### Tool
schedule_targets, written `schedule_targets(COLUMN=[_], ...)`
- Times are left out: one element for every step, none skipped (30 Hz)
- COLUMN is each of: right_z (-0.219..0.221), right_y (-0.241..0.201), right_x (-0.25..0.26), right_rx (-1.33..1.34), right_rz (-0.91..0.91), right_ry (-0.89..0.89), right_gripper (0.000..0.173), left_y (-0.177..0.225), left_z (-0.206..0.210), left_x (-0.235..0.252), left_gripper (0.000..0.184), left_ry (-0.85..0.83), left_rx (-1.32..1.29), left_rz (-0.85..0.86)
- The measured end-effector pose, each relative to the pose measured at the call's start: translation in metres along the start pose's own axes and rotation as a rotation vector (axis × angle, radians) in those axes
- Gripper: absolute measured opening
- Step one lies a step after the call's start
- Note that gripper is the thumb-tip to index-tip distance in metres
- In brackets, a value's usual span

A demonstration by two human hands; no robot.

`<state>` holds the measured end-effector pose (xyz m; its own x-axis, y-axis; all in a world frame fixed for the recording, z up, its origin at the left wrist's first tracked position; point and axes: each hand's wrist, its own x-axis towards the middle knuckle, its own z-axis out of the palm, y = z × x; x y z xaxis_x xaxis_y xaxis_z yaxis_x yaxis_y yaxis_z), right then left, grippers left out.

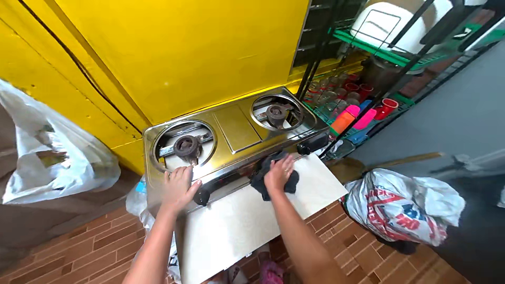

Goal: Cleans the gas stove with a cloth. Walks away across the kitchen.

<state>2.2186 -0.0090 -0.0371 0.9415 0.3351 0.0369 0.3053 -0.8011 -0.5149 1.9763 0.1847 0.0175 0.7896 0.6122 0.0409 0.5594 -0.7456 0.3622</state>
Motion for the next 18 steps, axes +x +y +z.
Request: schedule_targets(right_z=[0.004,0.011,0.015,0.013,0.005,-0.007,-0.021,-0.032,-0.038,-0.041,-0.039,-0.032,-0.022,-0.013,-0.006,-0.001,0.0,-0.002], right_y=[-0.009,-0.014,-0.015,-0.013,-0.01,-0.007,-0.004,-0.001,-0.001,-0.004,-0.01,-0.016,-0.023,-0.029,-0.032,-0.031,-0.027,-0.019], right_x=[-0.018,-0.033,-0.043,-0.045,-0.039,-0.026,-0.01,0.006,0.019,0.024,0.02,0.007,-0.012,-0.034,-0.053,-0.064,-0.066,-0.059], right_rx=[0.015,0.008,-0.011,-0.034,-0.049,-0.064,-0.083,-0.099,-0.103,-0.102,-0.09,-0.068,-0.041,-0.025,-0.024,-0.042,-0.056,-0.053], right_rz=[-0.074,-0.184,-0.293,-0.354,-0.349,-0.283,-0.18,-0.08,-0.002,0.045,0.04,-0.009,-0.081,-0.163,-0.241,-0.293,-0.316,-0.3], right_ry=[-0.014,-0.003,0.029,0.047,0.046,0.02,-0.018,-0.037,-0.038,-0.054,-0.071,-0.093,-0.148,-0.225,-0.305,-0.374,-0.402,-0.391], right_gripper=[0.064,0.062,0.061,0.059,0.057,0.056,0.054,0.053,0.05,0.049,0.049,0.051,0.056,0.061,0.067,0.072,0.074,0.075], left_y=[0.0,-0.001,-0.001,0.0,0.0,0.001,0.001,0.001,0.0,-0.001,-0.001,-0.002,-0.002,-0.001,-0.001,-0.002,-0.002,-0.003], left_z=[0.001,0.001,0.001,0.0,-0.001,-0.002,-0.001,-0.001,0.001,0.002,0.003,0.003,0.004,0.004,0.005,0.005,0.004,0.004], left_x=[0.0,0.001,0.001,0.001,0.0,0.001,0.001,0.0,-0.001,-0.001,0.0,0.0,0.0,0.0,-0.001,-0.001,-0.001,-0.001], left_gripper=[0.091,0.093,0.095,0.096,0.096,0.097,0.096,0.097,0.097,0.099,0.1,0.101,0.101,0.101,0.101,0.101,0.101,0.101], left_ry=[0.005,0.012,0.014,0.013,0.013,0.012,0.018,0.026,0.035,0.052,0.06,0.064,0.066,0.074,0.085,0.09,0.088,0.083], left_rx=[0.006,0.011,0.022,0.029,0.029,0.025,0.022,0.024,0.022,0.022,0.023,0.024,0.027,0.028,0.028,0.027,0.03,0.034], left_rz=[0.003,0.011,0.018,0.021,0.025,0.028,0.032,0.035,0.038,0.044,0.048,0.048,0.046,0.047,0.052,0.057,0.062,0.064])
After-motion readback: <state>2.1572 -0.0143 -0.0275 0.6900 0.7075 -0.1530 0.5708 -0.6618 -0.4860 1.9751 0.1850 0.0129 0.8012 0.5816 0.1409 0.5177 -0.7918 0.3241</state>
